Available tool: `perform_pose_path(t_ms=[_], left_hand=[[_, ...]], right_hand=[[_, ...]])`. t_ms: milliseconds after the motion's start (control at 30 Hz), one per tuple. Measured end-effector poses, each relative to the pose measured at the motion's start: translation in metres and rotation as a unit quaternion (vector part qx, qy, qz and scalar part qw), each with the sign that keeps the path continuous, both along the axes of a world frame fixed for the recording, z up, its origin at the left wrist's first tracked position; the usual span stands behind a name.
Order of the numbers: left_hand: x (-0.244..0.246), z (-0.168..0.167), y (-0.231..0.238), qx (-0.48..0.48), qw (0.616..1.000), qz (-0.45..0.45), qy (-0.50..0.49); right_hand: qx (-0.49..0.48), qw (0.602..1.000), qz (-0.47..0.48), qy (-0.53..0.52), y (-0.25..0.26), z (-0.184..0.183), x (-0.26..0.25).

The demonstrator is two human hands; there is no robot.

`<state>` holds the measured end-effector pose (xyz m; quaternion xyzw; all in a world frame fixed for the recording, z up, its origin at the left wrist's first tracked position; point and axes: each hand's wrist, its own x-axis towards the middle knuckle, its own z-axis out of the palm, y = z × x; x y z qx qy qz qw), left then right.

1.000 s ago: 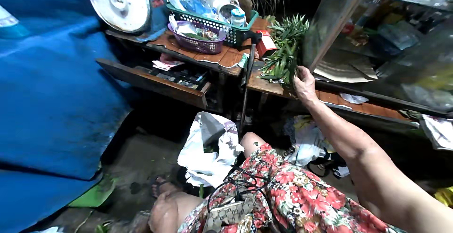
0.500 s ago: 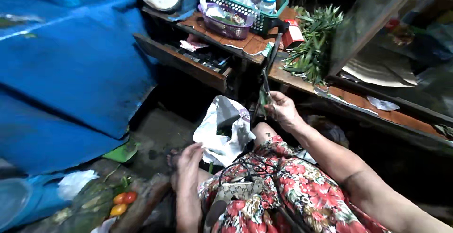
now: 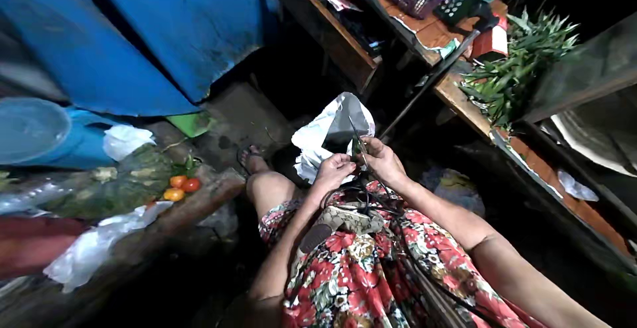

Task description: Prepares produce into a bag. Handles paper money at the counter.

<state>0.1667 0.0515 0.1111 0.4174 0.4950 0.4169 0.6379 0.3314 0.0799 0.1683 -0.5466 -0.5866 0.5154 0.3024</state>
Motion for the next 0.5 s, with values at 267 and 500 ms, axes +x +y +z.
perform_pose_path(t_ms=[267,500], left_hand=[[-0.011,-0.014,-0.008,0.021,0.999,0.021,-0.022],[-0.027,-0.018,-0.028,0.01,0.999,0.028,-0.016]], right_hand=[[0.031,0.998,-0.007,0.053,0.008,-0.019,0.006],[-0.049,0.998,0.008,0.043,-0.001,-0.033,0.026]])
